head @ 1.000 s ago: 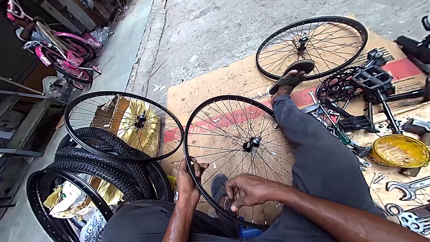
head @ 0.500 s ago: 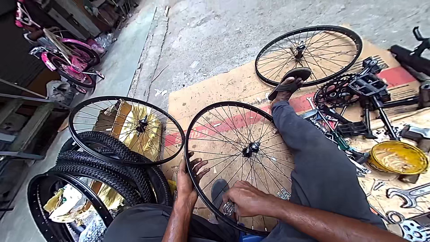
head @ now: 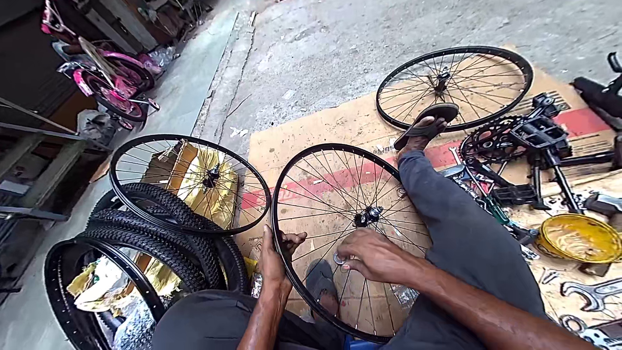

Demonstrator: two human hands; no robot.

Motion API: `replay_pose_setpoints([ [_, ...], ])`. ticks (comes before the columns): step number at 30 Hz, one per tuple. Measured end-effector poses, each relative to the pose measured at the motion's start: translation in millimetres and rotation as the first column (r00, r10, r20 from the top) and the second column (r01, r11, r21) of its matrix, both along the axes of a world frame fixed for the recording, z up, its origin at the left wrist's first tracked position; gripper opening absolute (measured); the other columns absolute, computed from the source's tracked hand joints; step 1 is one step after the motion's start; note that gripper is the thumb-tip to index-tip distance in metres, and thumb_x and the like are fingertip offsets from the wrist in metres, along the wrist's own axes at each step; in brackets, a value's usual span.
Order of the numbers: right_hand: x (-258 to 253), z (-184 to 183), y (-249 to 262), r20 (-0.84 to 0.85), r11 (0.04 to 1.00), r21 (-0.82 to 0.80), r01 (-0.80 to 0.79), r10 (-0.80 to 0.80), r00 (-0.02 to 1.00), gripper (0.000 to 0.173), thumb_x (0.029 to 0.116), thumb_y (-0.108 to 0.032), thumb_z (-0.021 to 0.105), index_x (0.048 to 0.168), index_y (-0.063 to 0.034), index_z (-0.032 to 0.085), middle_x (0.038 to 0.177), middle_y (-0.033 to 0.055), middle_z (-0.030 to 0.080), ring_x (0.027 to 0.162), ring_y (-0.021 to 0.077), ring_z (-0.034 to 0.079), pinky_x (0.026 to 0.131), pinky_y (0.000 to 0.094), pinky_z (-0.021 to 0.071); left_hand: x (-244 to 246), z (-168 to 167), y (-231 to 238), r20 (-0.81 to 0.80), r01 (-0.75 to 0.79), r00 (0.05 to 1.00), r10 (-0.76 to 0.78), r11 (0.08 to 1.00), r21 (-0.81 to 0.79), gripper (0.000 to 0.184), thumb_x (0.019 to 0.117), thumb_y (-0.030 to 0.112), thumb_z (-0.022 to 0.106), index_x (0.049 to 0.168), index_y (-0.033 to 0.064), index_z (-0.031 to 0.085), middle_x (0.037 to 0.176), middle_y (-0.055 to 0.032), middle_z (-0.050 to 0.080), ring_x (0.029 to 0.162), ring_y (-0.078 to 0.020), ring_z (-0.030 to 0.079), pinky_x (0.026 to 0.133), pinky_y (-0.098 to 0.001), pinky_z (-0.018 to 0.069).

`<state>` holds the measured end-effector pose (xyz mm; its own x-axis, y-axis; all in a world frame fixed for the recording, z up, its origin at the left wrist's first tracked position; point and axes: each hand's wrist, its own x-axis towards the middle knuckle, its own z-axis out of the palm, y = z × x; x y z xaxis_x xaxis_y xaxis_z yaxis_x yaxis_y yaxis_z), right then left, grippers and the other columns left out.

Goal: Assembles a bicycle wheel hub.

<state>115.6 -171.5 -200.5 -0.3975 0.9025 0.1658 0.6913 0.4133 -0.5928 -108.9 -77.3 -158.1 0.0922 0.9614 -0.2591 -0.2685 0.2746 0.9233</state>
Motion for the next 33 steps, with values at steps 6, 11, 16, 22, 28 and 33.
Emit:
replay_pose_setpoints([
  [6, -50, 2, -4, -0.290, 0.946, -0.131, -0.296, 0.249, 0.924, 0.022, 0.0941, -0.016, 0.072, 0.116, -0.0113, 0.068, 0.104, 0.0085, 0.070, 0.099, 0.0260, 0.067, 0.094, 0.0477, 0.0533, -6, -11, 3, -0.041, -0.043, 0.998, 0.041, 0.997, -0.058, 0.052, 0.1133, 0.035, 0.027, 0.081, 0.0055, 0.055, 0.074, -0.0144, 0.070, 0.082, -0.0317, 0.075, 0.084, -0.0455, 0.0611],
  [11, -69, -10, -4, -0.092, 0.983, -0.145, -0.114, 0.102, 0.991, 0.016, 0.0873, -0.014, 0.068, 0.102, -0.0108, 0.067, 0.080, 0.0111, 0.068, 0.076, 0.0315, 0.069, 0.068, 0.0544, 0.0536, -2, -9, 3, -0.013, -0.015, 1.000, 0.014, 0.999, -0.047, 0.055, 0.1132, 0.037, 0.026, 0.079, 0.0058, 0.055, 0.075, -0.0150, 0.071, 0.084, -0.0331, 0.075, 0.085, -0.0461, 0.0611],
  [16, -32, 4, 9, -0.405, 0.856, -0.344, -0.387, 0.236, 0.883, 0.033, 0.0888, -0.031, 0.081, 0.110, -0.0083, 0.071, 0.107, 0.0060, 0.070, 0.099, 0.0185, 0.066, 0.092, 0.0421, 0.0533, -3, -9, 2, 0.004, -0.026, 1.000, 0.026, 0.998, -0.056, 0.055, 0.1130, 0.040, 0.027, 0.080, 0.0063, 0.056, 0.075, -0.0144, 0.071, 0.082, -0.0318, 0.075, 0.083, -0.0453, 0.0617],
  [22, -64, -1, -1, -0.079, 0.963, -0.233, -0.132, 0.117, 0.990, 0.019, 0.0860, -0.011, 0.070, 0.105, -0.0088, 0.066, 0.082, 0.0137, 0.068, 0.078, 0.0349, 0.068, 0.070, 0.0576, 0.0526, -1, -11, 2, -0.010, -0.016, 1.000, 0.015, 0.998, -0.066, 0.053, 0.1132, 0.036, 0.025, 0.080, 0.0066, 0.054, 0.075, -0.0144, 0.071, 0.083, -0.0327, 0.075, 0.082, -0.0446, 0.0613],
  [28, -40, 4, 4, -0.378, 0.871, -0.409, -0.273, 0.110, 0.919, 0.029, 0.0900, -0.026, 0.080, 0.110, -0.0078, 0.069, 0.099, 0.0065, 0.071, 0.086, 0.0195, 0.068, 0.082, 0.0436, 0.0557, -3, -12, 2, -0.009, -0.025, 1.000, 0.024, 0.997, -0.066, 0.053, 0.1130, 0.037, 0.026, 0.080, 0.0076, 0.055, 0.075, -0.0133, 0.071, 0.082, -0.0318, 0.074, 0.081, -0.0453, 0.0615],
  [33, -57, 4, 3, -0.131, 0.930, -0.310, -0.197, 0.164, 0.978, 0.024, 0.0872, -0.017, 0.073, 0.110, -0.0104, 0.067, 0.087, 0.0121, 0.070, 0.083, 0.0323, 0.068, 0.075, 0.0567, 0.0523, -1, -10, 1, -0.020, -0.001, 1.000, 0.000, 0.999, -0.042, 0.050, 0.1129, 0.033, 0.024, 0.081, 0.0083, 0.054, 0.075, -0.0127, 0.069, 0.083, -0.0322, 0.074, 0.081, -0.0460, 0.0610],
])
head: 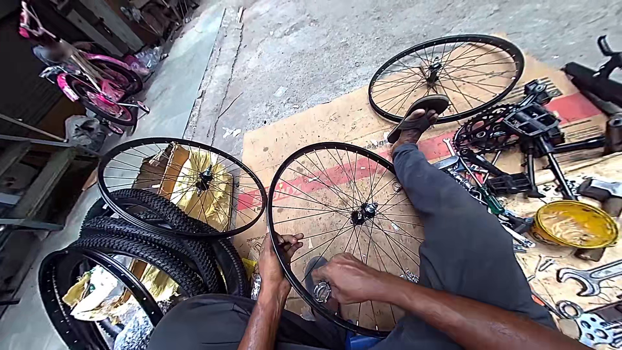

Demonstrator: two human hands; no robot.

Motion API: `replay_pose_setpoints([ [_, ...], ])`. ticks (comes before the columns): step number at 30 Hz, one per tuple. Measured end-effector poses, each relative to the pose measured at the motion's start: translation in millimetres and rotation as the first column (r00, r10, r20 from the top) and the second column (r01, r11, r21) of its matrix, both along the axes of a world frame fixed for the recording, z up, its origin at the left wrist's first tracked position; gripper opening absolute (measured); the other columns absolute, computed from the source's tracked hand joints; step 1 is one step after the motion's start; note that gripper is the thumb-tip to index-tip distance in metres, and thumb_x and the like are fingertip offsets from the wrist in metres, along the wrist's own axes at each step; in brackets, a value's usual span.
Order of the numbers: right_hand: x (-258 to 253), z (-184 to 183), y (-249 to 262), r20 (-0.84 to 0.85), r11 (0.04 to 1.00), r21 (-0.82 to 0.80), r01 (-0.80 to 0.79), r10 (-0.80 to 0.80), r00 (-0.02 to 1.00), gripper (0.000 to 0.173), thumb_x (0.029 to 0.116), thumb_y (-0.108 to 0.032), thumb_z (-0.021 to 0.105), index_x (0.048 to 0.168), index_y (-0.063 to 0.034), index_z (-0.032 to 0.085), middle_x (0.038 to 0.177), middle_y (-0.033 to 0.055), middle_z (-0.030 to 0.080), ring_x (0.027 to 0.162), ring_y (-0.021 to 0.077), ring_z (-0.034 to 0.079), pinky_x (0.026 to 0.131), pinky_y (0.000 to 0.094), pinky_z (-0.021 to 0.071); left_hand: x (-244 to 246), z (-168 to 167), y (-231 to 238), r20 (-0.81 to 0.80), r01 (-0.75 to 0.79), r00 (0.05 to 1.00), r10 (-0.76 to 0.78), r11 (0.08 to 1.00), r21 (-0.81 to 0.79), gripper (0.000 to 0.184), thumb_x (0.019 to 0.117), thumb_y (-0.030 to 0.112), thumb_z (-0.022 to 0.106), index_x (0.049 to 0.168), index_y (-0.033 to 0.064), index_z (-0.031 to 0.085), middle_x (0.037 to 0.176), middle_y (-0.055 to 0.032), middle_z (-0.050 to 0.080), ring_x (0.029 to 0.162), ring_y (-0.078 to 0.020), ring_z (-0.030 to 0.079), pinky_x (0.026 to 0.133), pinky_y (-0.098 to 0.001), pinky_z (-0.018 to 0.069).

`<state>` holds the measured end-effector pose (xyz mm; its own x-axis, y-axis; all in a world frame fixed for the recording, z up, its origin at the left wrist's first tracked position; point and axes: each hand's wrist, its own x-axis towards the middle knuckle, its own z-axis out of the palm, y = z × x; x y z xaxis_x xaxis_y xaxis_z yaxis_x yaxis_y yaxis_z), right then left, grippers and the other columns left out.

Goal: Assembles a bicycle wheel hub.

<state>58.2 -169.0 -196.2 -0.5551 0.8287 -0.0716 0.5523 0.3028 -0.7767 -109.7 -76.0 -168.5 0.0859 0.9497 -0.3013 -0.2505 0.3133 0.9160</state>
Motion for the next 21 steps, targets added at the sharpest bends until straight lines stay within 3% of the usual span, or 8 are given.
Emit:
replay_pose_setpoints([
  [2, 20, 4, 6, -0.167, 0.983, -0.127, -0.136, 0.113, 0.979, 0.041, 0.0896, -0.031, 0.080, 0.119, -0.0082, 0.065, 0.098, 0.0105, 0.069, 0.088, 0.0259, 0.067, 0.085, 0.0501, 0.0534, -1, 0, 1, 0.010, 0.000, 1.000, 0.000, 1.000, 0.000, 0.050, 0.1130, 0.033, 0.024, 0.081, 0.0087, 0.054, 0.074, -0.0122, 0.069, 0.083, -0.0321, 0.074, 0.082, -0.0464, 0.0610],
  [4, 23, 0, 5, -0.267, 0.980, -0.178, -0.085, 0.035, 0.963, 0.036, 0.0885, -0.031, 0.082, 0.112, -0.0079, 0.069, 0.103, 0.0066, 0.069, 0.089, 0.0190, 0.066, 0.085, 0.0422, 0.0553, -2, -2, 1, 0.013, 0.000, 1.000, 0.000, 1.000, 0.002, 0.051, 0.1130, 0.033, 0.024, 0.080, 0.0089, 0.054, 0.075, -0.0122, 0.070, 0.083, -0.0319, 0.074, 0.081, -0.0460, 0.0611],
  [8, -6, -5, -5, 0.037, 0.993, 0.070, 0.092, -0.095, 0.995, 0.021, 0.0864, -0.009, 0.069, 0.107, -0.0096, 0.066, 0.084, 0.0131, 0.069, 0.081, 0.0338, 0.069, 0.073, 0.0568, 0.0538, 0, -2, 2, 0.018, -0.002, 1.000, 0.002, 1.000, -0.007, 0.052, 0.1131, 0.034, 0.025, 0.080, 0.0071, 0.055, 0.075, -0.0141, 0.070, 0.083, -0.0327, 0.074, 0.081, -0.0459, 0.0615],
  [12, 20, 3, 5, -0.177, 0.983, -0.087, -0.161, 0.144, 0.974, 0.039, 0.0897, -0.031, 0.080, 0.118, -0.0076, 0.066, 0.100, 0.0106, 0.069, 0.091, 0.0261, 0.066, 0.088, 0.0501, 0.0516, -2, -3, 1, 0.016, 0.003, 1.000, -0.002, 1.000, -0.001, 0.052, 0.1132, 0.035, 0.024, 0.080, 0.0081, 0.055, 0.074, -0.0125, 0.070, 0.081, -0.0312, 0.074, 0.079, -0.0446, 0.0618],
  [14, 24, 0, 4, -0.277, 0.981, -0.158, -0.113, 0.066, 0.959, 0.032, 0.0900, -0.030, 0.080, 0.110, -0.0066, 0.070, 0.106, 0.0072, 0.070, 0.095, 0.0195, 0.066, 0.089, 0.0431, 0.0538, -2, -2, 0, 0.011, 0.001, 1.000, -0.001, 1.000, 0.001, 0.051, 0.1132, 0.033, 0.024, 0.080, 0.0082, 0.054, 0.075, -0.0122, 0.070, 0.081, -0.0314, 0.074, 0.080, -0.0452, 0.0615],
  [17, -1, -3, -4, -0.037, 0.995, -0.016, 0.095, -0.096, 0.995, 0.023, 0.0884, -0.012, 0.072, 0.110, -0.0092, 0.066, 0.090, 0.0114, 0.070, 0.084, 0.0305, 0.069, 0.075, 0.0540, 0.0557, 0, -2, 0, 0.011, -0.004, 1.000, 0.004, 1.000, -0.005, 0.052, 0.1132, 0.034, 0.024, 0.080, 0.0079, 0.055, 0.074, -0.0128, 0.070, 0.081, -0.0316, 0.074, 0.079, -0.0451, 0.0619],
  [19, -5, -5, -5, 0.056, 0.997, 0.072, 0.034, -0.038, 0.998, 0.023, 0.0870, -0.011, 0.070, 0.109, -0.0099, 0.067, 0.085, 0.0139, 0.069, 0.083, 0.0355, 0.069, 0.074, 0.0581, 0.0530, 1, -2, 0, 0.008, -0.009, 1.000, 0.009, 1.000, -0.010, 0.051, 0.1132, 0.033, 0.024, 0.081, 0.0076, 0.054, 0.075, -0.0131, 0.070, 0.082, -0.0318, 0.074, 0.080, -0.0457, 0.0614],
  [21, 11, 2, 3, -0.046, 0.992, -0.035, -0.118, 0.117, 0.992, 0.032, 0.0925, -0.026, 0.075, 0.118, -0.0091, 0.066, 0.093, 0.0124, 0.070, 0.087, 0.0312, 0.067, 0.084, 0.0550, 0.0514, 1, -2, 1, 0.010, -0.015, 1.000, 0.015, 1.000, -0.012, 0.051, 0.1131, 0.033, 0.025, 0.080, 0.0075, 0.054, 0.074, -0.0132, 0.070, 0.081, -0.0321, 0.074, 0.079, -0.0455, 0.0616],
])
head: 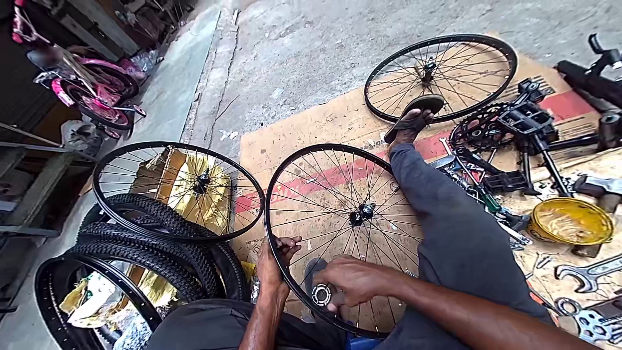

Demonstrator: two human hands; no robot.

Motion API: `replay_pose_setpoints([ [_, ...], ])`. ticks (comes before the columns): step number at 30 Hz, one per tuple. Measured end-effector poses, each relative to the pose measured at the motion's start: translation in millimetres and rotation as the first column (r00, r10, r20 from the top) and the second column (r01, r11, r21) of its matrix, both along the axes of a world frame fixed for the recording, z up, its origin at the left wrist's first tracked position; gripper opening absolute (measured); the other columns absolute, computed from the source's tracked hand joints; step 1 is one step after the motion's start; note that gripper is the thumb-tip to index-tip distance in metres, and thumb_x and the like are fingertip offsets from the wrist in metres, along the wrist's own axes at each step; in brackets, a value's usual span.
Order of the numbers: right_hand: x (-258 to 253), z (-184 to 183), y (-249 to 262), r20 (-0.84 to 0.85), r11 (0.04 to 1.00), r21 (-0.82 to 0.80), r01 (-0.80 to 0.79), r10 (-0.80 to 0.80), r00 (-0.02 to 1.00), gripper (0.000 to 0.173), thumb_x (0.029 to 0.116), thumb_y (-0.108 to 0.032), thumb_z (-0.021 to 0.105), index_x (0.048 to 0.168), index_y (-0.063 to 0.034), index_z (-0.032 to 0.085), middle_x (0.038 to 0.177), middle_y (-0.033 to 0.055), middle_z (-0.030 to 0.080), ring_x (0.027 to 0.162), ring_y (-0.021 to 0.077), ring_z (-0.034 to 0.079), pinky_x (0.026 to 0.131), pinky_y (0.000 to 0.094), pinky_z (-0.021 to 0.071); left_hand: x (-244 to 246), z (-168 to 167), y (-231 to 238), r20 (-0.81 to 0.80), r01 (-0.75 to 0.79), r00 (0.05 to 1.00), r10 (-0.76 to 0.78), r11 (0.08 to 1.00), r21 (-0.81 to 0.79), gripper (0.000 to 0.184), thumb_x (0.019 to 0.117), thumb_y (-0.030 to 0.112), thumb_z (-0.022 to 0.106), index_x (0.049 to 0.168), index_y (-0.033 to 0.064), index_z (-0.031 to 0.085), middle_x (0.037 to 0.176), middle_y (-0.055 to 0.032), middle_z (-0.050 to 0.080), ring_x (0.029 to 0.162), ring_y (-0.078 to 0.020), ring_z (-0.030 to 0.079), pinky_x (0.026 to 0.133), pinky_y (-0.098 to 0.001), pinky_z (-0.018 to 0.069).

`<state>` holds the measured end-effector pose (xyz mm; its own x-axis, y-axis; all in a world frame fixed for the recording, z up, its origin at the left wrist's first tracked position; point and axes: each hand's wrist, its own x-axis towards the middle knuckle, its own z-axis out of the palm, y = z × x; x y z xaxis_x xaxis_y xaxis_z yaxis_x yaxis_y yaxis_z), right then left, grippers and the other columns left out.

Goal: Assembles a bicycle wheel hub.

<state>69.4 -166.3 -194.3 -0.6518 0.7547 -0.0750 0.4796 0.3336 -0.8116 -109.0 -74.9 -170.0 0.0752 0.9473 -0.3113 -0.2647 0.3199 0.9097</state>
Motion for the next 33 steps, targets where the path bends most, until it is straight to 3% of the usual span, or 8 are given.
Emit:
replay_pose_setpoints([
  [3, 14, -4, 3, -0.214, 0.990, -0.142, -0.007, -0.023, 0.977, 0.030, 0.0917, -0.029, 0.078, 0.110, -0.0073, 0.070, 0.104, 0.0069, 0.069, 0.092, 0.0193, 0.065, 0.087, 0.0431, 0.0537, 0, 0, 0, 0.004, 0.005, 1.000, -0.005, 1.000, 0.001, 0.052, 0.1132, 0.034, 0.024, 0.081, 0.0082, 0.055, 0.074, -0.0127, 0.070, 0.080, -0.0312, 0.074, 0.078, -0.0445, 0.0618],
  [7, -14, -5, -7, 0.032, 0.974, 0.080, 0.214, -0.217, 0.976, 0.022, 0.0878, -0.013, 0.071, 0.109, -0.0107, 0.066, 0.086, 0.0108, 0.070, 0.081, 0.0312, 0.069, 0.074, 0.0549, 0.0549, 0, 0, 1, -0.003, 0.015, 1.000, -0.015, 1.000, 0.011, 0.051, 0.1132, 0.032, 0.022, 0.083, 0.0064, 0.055, 0.078, -0.0146, 0.070, 0.083, -0.0323, 0.074, 0.080, -0.0470, 0.0609],
  [12, 8, -4, -2, -0.066, 0.996, 0.004, -0.086, 0.086, 0.994, 0.042, 0.0935, -0.035, 0.075, 0.125, -0.0104, 0.062, 0.101, 0.0114, 0.069, 0.096, 0.0300, 0.065, 0.097, 0.0561, 0.0456, -5, 13, 25, -0.044, 0.129, 0.990, -0.132, 0.989, -0.066, 0.054, 0.1114, 0.048, 0.024, 0.142, 0.0124, 0.051, 0.129, -0.0129, 0.068, 0.109, -0.0295, 0.071, 0.089, -0.0474, 0.0589],
  [20, 28, 4, 0, -0.240, 0.964, 0.066, 0.258, -0.235, 0.942, 0.025, 0.1019, -0.033, 0.063, 0.108, -0.0103, 0.071, 0.103, 0.0051, 0.070, 0.095, 0.0176, 0.068, 0.087, 0.0399, 0.0569, -4, 11, 5, 0.176, 0.147, 0.972, -0.157, 0.987, 0.067, 0.046, 0.1110, 0.025, 0.041, 0.155, 0.0147, 0.037, 0.156, -0.0101, 0.048, 0.140, -0.0302, 0.051, 0.113, -0.0507, 0.0455],
  [24, 49, -9, -7, 0.082, 0.908, 0.319, 0.272, -0.312, 0.946, 0.021, 0.1026, -0.037, 0.059, 0.105, -0.0210, 0.073, 0.099, -0.0032, 0.070, 0.099, 0.0153, 0.065, 0.093, 0.0401, 0.0512, -6, 11, -7, 0.201, 0.084, 0.975, -0.093, 0.995, 0.050, 0.034, 0.1108, 0.029, 0.035, 0.121, 0.0050, 0.057, 0.123, -0.0193, 0.067, 0.120, -0.0347, 0.064, 0.105, -0.0526, 0.0496],
  [27, 25, -10, -12, -0.023, 0.972, 0.217, 0.087, -0.084, 0.996, 0.021, 0.1050, -0.027, 0.057, 0.113, -0.0143, 0.072, 0.110, 0.0052, 0.072, 0.108, 0.0233, 0.067, 0.101, 0.0474, 0.0498, -3, 7, 3, 0.093, 0.033, 0.995, -0.030, 0.999, -0.033, 0.060, 0.1117, 0.046, 0.026, 0.083, 0.0065, 0.060, 0.085, -0.0138, 0.071, 0.094, -0.0319, 0.073, 0.095, -0.0507, 0.0569],
  [30, 0, -10, -12, -0.212, 0.990, 0.088, 0.114, -0.093, 0.973, 0.019, 0.0979, -0.017, 0.068, 0.116, -0.0114, 0.069, 0.104, 0.0069, 0.071, 0.097, 0.0222, 0.068, 0.091, 0.0445, 0.0550, -7, 1, 5, 0.077, 0.025, 0.997, -0.019, 0.997, -0.073, 0.049, 0.1114, 0.032, 0.031, 0.078, 0.0082, 0.058, 0.082, -0.0125, 0.071, 0.091, -0.0310, 0.073, 0.093, -0.0499, 0.0576],
  [33, -17, -20, -12, -0.096, 0.953, 0.132, 0.271, -0.260, 0.961, 0.020, 0.0928, -0.015, 0.066, 0.112, -0.0116, 0.066, 0.085, 0.0093, 0.069, 0.078, 0.0276, 0.069, 0.071, 0.0502, 0.0559, -5, 3, 6, 0.108, 0.040, 0.994, -0.033, 0.997, -0.061, 0.048, 0.1112, 0.030, 0.031, 0.078, 0.0085, 0.059, 0.083, -0.0125, 0.071, 0.094, -0.0315, 0.073, 0.093, -0.0499, 0.0573],
])
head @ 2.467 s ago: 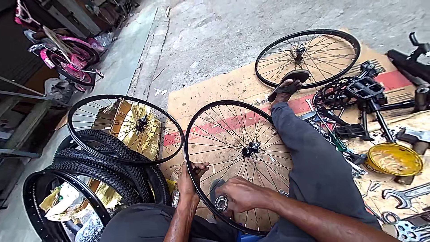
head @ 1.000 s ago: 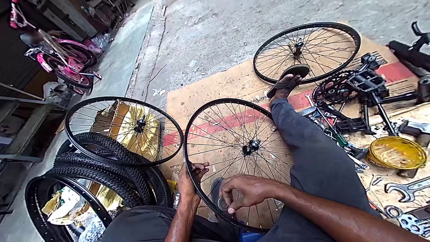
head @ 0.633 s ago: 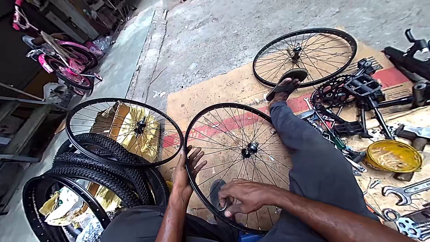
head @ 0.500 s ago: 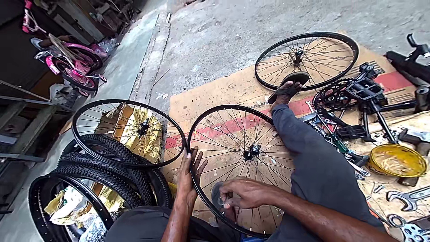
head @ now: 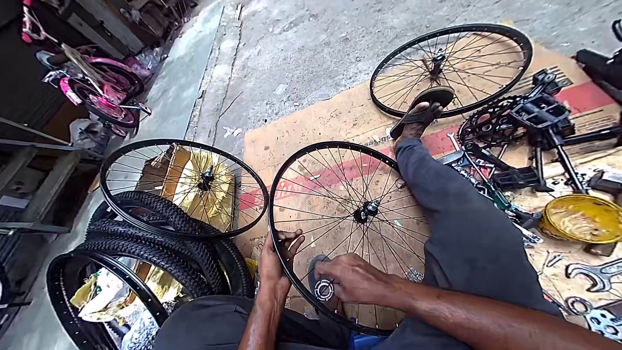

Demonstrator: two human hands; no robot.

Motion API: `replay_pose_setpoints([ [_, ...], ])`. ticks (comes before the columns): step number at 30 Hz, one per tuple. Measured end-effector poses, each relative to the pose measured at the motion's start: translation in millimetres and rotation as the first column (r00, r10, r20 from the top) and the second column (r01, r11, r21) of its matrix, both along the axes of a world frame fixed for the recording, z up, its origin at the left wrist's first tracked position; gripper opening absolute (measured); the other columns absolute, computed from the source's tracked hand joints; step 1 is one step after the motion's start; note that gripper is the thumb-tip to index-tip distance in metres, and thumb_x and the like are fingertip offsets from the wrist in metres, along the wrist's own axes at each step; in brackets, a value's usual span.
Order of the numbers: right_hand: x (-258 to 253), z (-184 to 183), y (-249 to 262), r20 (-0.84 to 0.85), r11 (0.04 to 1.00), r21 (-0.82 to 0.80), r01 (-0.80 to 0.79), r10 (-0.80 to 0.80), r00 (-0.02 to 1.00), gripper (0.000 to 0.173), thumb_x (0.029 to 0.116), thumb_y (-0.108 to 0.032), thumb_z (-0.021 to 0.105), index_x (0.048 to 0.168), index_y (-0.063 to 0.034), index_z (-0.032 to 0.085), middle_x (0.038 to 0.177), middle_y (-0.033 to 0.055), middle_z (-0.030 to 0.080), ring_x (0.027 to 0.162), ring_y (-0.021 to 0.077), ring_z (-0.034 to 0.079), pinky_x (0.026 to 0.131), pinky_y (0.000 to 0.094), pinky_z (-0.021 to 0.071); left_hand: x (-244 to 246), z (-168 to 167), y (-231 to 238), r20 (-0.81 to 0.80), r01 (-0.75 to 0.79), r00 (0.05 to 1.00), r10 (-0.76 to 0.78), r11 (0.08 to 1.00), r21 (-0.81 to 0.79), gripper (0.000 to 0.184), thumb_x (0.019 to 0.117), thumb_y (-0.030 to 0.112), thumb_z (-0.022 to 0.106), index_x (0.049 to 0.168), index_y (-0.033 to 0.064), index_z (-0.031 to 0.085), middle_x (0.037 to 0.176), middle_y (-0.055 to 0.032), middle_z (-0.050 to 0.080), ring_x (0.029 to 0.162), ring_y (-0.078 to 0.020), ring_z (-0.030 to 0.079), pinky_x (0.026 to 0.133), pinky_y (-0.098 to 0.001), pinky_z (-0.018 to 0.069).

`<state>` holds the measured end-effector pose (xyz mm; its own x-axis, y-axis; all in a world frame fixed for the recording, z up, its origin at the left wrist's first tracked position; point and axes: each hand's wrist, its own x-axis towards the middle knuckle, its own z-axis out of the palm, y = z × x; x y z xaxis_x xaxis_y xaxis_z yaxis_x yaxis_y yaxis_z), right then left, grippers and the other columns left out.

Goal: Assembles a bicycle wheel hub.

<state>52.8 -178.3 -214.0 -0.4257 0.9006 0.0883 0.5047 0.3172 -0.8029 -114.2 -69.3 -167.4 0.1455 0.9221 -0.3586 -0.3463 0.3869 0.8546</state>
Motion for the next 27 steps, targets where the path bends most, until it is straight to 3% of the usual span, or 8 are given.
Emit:
replay_pose_setpoints([
  [2, -5, -2, 0, 0.095, 1.000, -0.009, 0.003, -0.002, 0.995, 0.014, 0.0919, -0.018, 0.064, 0.103, -0.0101, 0.066, 0.081, 0.0113, 0.068, 0.078, 0.0315, 0.069, 0.069, 0.0541, 0.0539, 3, 1, 0, 0.001, 0.003, 1.000, -0.003, 1.000, 0.004, 0.048, 0.1115, 0.031, 0.031, 0.079, 0.0087, 0.059, 0.084, -0.0124, 0.071, 0.095, -0.0314, 0.073, 0.093, -0.0500, 0.0573],
  [5, 18, 15, 9, -0.048, 0.960, -0.204, -0.193, 0.188, 0.981, 0.035, 0.0914, -0.032, 0.077, 0.114, -0.0088, 0.065, 0.095, 0.0086, 0.070, 0.087, 0.0248, 0.068, 0.084, 0.0495, 0.0550, 2, -1, 0, -0.029, -0.021, 0.999, 0.021, 1.000, -0.004, 0.047, 0.1111, 0.031, 0.032, 0.081, 0.0089, 0.059, 0.084, -0.0123, 0.072, 0.092, -0.0306, 0.073, 0.088, -0.0481, 0.0585],
  [8, 22, 15, 4, -0.176, 0.954, -0.278, -0.114, 0.066, 0.982, 0.030, 0.0896, -0.032, 0.080, 0.104, -0.0076, 0.071, 0.096, 0.0055, 0.070, 0.087, 0.0179, 0.067, 0.083, 0.0412, 0.0545, -1, -1, -1, -0.031, -0.017, 0.999, 0.017, 1.000, -0.014, 0.049, 0.1119, 0.035, 0.031, 0.083, 0.0083, 0.061, 0.087, -0.0128, 0.072, 0.092, -0.0304, 0.073, 0.088, -0.0472, 0.0590],
  [11, -3, 12, 1, 0.061, 0.985, -0.166, 0.050, -0.040, 0.997, 0.025, 0.0870, -0.019, 0.074, 0.109, -0.0095, 0.067, 0.086, 0.0112, 0.070, 0.081, 0.0306, 0.069, 0.074, 0.0549, 0.0547, 2, 1, -1, -0.035, -0.014, 0.999, 0.014, 1.000, -0.014, 0.049, 0.1119, 0.034, 0.032, 0.081, 0.0082, 0.060, 0.086, -0.0125, 0.072, 0.093, -0.0301, 0.073, 0.088, -0.0475, 0.0586],
  [13, -4, 10, 4, 0.114, 0.989, -0.143, -0.030, 0.046, 0.992, 0.021, 0.0874, -0.019, 0.071, 0.105, -0.0090, 0.066, 0.085, 0.0136, 0.069, 0.083, 0.0344, 0.068, 0.074, 0.0582, 0.0524, 3, 0, -1, -0.036, -0.027, 0.999, 0.026, 1.000, -0.014, 0.048, 0.1119, 0.034, 0.032, 0.082, 0.0082, 0.059, 0.086, -0.0124, 0.072, 0.093, -0.0300, 0.073, 0.086, -0.0473, 0.0590],
  [17, 26, 15, 9, -0.193, 0.940, -0.254, -0.226, 0.179, 0.965, 0.033, 0.0896, -0.031, 0.080, 0.109, -0.0074, 0.069, 0.102, 0.0066, 0.070, 0.091, 0.0191, 0.066, 0.087, 0.0434, 0.0539, -2, -1, 0, -0.030, -0.020, 0.999, 0.019, 1.000, -0.010, 0.048, 0.1121, 0.034, 0.030, 0.084, 0.0090, 0.061, 0.090, -0.0129, 0.073, 0.095, -0.0301, 0.073, 0.086, -0.0462, 0.0591],
  [22, -5, 11, 3, 0.128, 0.993, -0.116, 0.015, -0.001, 0.992, 0.018, 0.0869, -0.012, 0.068, 0.105, -0.0107, 0.067, 0.084, 0.0125, 0.069, 0.082, 0.0336, 0.069, 0.072, 0.0575, 0.0534, 4, 1, -2, -0.013, 0.013, 1.000, -0.013, 1.000, -0.008, 0.050, 0.1120, 0.034, 0.028, 0.083, 0.0087, 0.060, 0.094, -0.0140, 0.074, 0.099, -0.0316, 0.073, 0.087, -0.0469, 0.0587],
  [27, 25, 18, 10, -0.169, 0.933, -0.303, -0.195, 0.149, 0.974, 0.037, 0.0894, -0.030, 0.081, 0.116, -0.0081, 0.068, 0.103, 0.0068, 0.072, 0.091, 0.0197, 0.070, 0.088, 0.0444, 0.0564, -1, -1, 1, -0.012, 0.005, 1.000, -0.005, 1.000, -0.012, 0.051, 0.1122, 0.035, 0.028, 0.085, 0.0074, 0.061, 0.093, -0.0155, 0.074, 0.098, -0.0320, 0.073, 0.086, -0.0469, 0.0590],
])
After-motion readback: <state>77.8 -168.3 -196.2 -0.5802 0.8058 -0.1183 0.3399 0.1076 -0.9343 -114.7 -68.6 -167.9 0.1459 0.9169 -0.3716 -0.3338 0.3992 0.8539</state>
